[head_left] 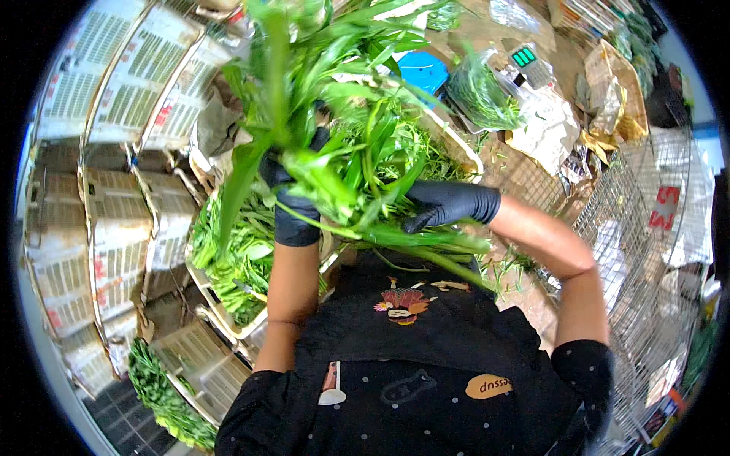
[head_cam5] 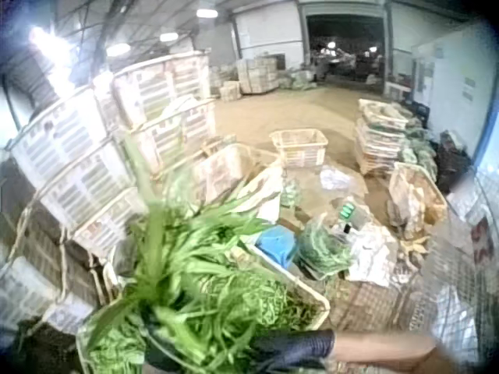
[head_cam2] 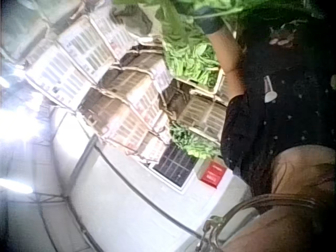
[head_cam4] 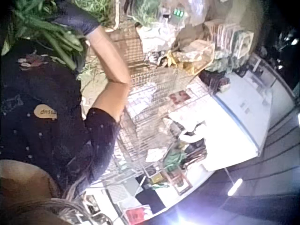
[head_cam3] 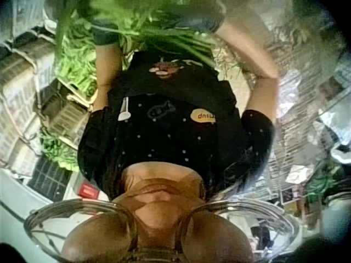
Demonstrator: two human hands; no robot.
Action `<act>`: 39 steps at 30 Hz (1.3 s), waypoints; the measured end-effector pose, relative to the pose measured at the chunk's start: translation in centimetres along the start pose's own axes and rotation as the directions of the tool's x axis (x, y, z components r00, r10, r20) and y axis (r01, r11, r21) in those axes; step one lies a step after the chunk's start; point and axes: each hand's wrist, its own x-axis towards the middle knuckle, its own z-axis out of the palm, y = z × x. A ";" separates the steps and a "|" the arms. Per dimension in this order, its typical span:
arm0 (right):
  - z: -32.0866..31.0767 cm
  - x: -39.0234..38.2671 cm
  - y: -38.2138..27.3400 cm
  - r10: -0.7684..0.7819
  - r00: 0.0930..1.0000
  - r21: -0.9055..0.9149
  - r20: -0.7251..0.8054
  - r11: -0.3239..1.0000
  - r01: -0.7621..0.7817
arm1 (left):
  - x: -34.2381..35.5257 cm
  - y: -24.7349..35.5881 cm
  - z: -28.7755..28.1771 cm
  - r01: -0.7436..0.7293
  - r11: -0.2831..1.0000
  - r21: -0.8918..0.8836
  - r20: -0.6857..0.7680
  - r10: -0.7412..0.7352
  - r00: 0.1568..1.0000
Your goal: The person sorts leafy green vegetables by hand, gathering bunches, trimming stems, and placing them into plastic bags. The person repeatedly picks up greens from crates, aligns them, and packs them into bags on a table.
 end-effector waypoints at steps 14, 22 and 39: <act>4.8 5.8 3.3 0.216 0.946 0.630 -0.243 0.776 -0.016 | 1.9 2.6 0.2 -0.398 0.571 0.718 0.392 0.141 0.909; 1.4 6.7 3.1 0.238 0.898 0.510 -0.371 0.860 -0.017 | -6.8 4.8 -1.7 0.294 0.907 0.302 0.084 -0.333 0.939; 1.6 8.8 -0.6 -0.010 0.815 -0.167 -0.580 0.980 -0.107 | -9.0 0.9 5.2 0.367 0.923 0.114 0.066 -0.376 0.924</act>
